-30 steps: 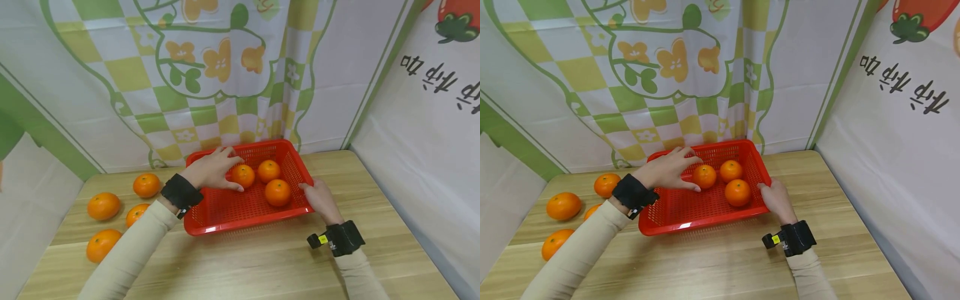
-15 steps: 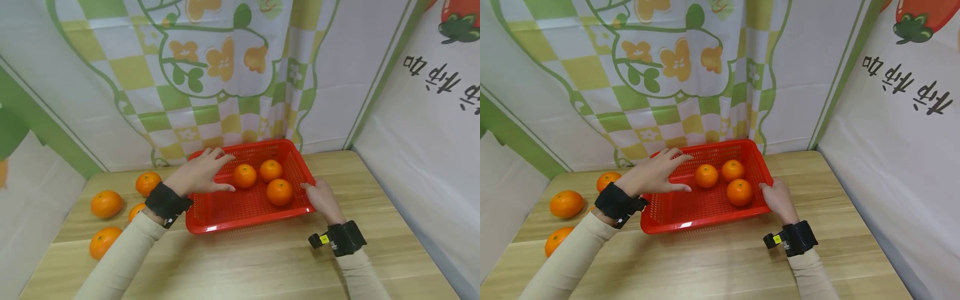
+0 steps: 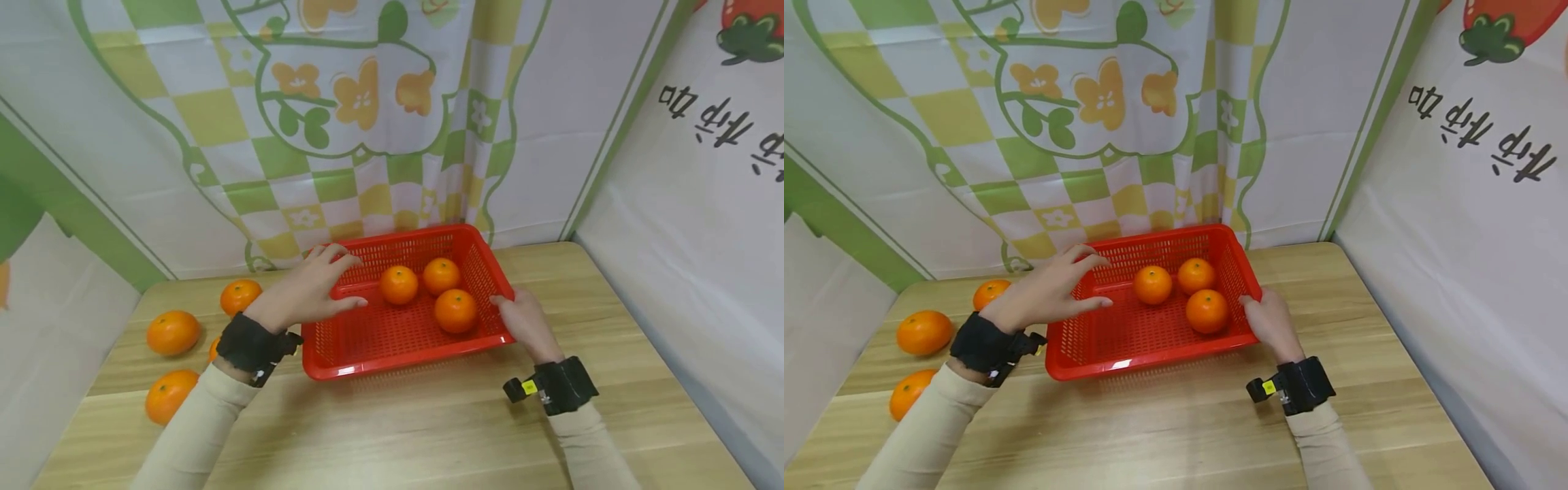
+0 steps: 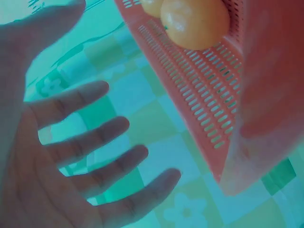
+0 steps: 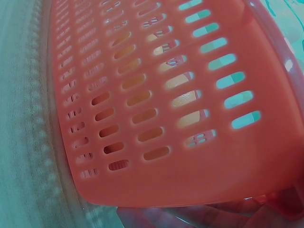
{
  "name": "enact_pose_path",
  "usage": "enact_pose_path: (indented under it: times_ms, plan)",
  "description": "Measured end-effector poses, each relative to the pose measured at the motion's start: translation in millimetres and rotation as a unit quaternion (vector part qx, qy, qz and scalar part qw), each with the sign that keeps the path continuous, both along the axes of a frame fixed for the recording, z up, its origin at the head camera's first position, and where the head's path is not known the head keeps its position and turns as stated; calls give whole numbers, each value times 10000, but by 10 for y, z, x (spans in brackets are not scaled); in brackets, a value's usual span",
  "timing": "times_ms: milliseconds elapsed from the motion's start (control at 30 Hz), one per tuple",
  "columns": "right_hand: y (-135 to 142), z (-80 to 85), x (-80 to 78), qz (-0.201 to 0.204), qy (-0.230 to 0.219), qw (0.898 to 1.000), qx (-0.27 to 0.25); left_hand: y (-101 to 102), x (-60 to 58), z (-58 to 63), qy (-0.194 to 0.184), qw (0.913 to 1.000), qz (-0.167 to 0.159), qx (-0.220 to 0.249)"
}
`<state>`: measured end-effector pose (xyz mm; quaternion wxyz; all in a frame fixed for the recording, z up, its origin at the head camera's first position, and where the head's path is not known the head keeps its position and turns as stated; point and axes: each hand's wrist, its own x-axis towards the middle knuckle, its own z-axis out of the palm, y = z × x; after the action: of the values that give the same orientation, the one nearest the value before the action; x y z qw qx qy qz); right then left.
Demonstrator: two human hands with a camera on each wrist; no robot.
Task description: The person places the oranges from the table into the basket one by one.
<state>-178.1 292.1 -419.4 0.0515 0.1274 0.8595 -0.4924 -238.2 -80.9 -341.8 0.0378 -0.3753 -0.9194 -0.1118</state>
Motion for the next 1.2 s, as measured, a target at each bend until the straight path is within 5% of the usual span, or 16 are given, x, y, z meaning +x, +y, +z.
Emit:
enact_pose_path:
  times_ms: [367,733,1200]
  plan:
    - [13,-16,-11,49,94,9999,72,-317,28,-63,-338,9976,572,170]
    - [6,-13,-5,100,48,9999,125,-582,118,-147,-63,9974,700,123]
    - [1,0,6,72,23,9999,101,-865,201,-228,-477,9921,1157,-12]
